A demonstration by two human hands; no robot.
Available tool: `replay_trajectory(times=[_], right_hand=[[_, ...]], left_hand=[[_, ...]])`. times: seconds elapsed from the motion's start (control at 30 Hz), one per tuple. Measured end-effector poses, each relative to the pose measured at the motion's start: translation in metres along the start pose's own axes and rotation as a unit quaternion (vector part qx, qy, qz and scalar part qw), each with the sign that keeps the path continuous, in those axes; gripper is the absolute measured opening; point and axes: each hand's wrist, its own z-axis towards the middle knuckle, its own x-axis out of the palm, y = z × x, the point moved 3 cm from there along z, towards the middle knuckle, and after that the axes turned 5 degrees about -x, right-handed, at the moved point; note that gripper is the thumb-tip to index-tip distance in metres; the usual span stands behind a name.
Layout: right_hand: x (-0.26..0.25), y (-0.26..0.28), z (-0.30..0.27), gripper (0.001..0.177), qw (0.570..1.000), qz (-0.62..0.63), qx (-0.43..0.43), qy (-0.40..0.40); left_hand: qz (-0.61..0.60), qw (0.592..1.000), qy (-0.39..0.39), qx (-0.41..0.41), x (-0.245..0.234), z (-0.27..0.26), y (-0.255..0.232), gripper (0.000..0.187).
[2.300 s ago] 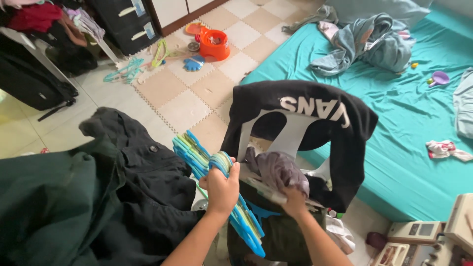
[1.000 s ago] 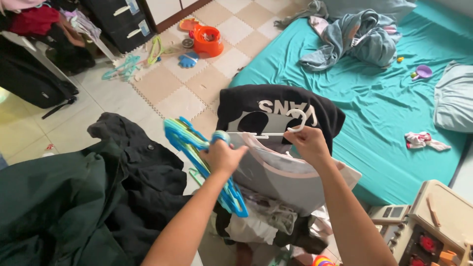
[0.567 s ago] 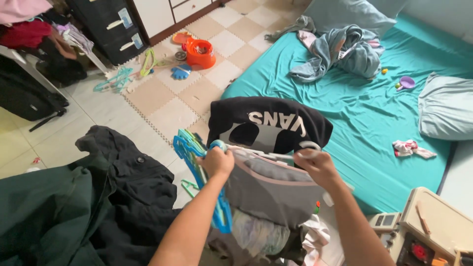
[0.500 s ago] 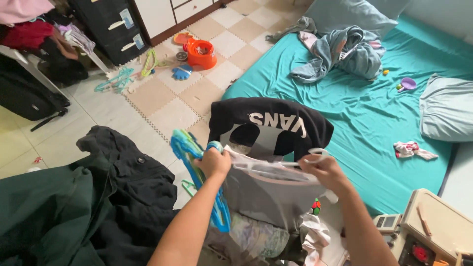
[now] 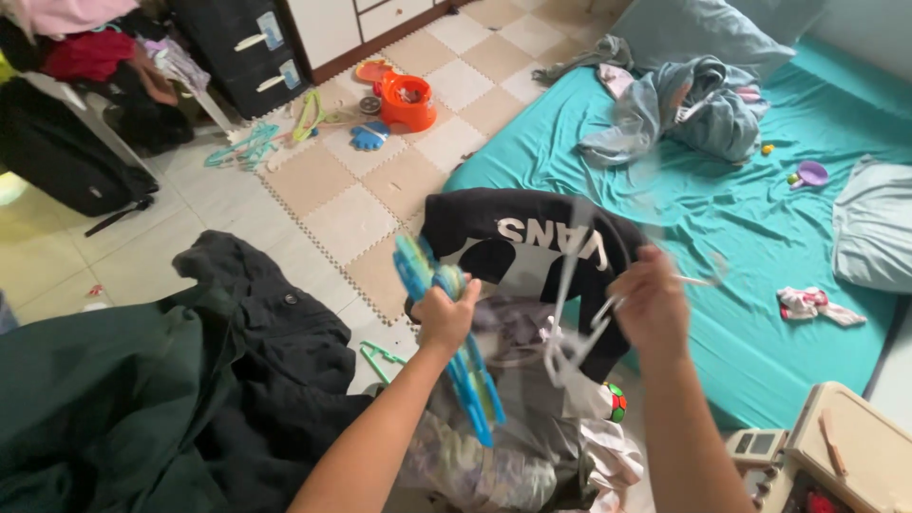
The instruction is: The recorder hangs multiple items of clothing onto plastic hangers.
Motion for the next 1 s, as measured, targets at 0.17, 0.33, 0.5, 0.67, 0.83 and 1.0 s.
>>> replay_trajectory(times=[0.17,0.33,0.5,0.67,0.83,1.0], right_hand=[[0.085,-0.064,-0.03,0.027,0.913,-0.379,0.05,0.146],[0.217,-0.076,-0.093,0.087,0.797,-0.479,0.052,0.365],[0.293,-0.122,-0.131,0.084,0.687,-0.566,-0.157,0.428],[0.362,-0.174,-0.175,0.068,0.531,-0.676,-0.259,0.44],[0.456,-0.195,-0.261,0.053,0.488,-0.608,-0.358,0.514],[0.537,-0.25,-0.409,0.043,0.487,-0.549,-0.356,0.578]], left_hand=[[-0.19,0.965,0.022,0.179,-0.045,-0.052,-0.072,0.028],[-0.307,0.927,0.075,0.205,-0.087,-0.081,-0.112,0.042],[-0.401,0.878,0.02,0.261,-0.137,-0.101,-0.134,0.03],[-0.038,0.89,-0.266,0.368,-0.245,-0.143,-0.138,0.028],[-0.279,0.87,-0.234,0.333,-0.358,-0.206,-0.096,0.025],[-0.314,0.796,-0.311,0.413,-0.474,-0.287,-0.015,0.024]])
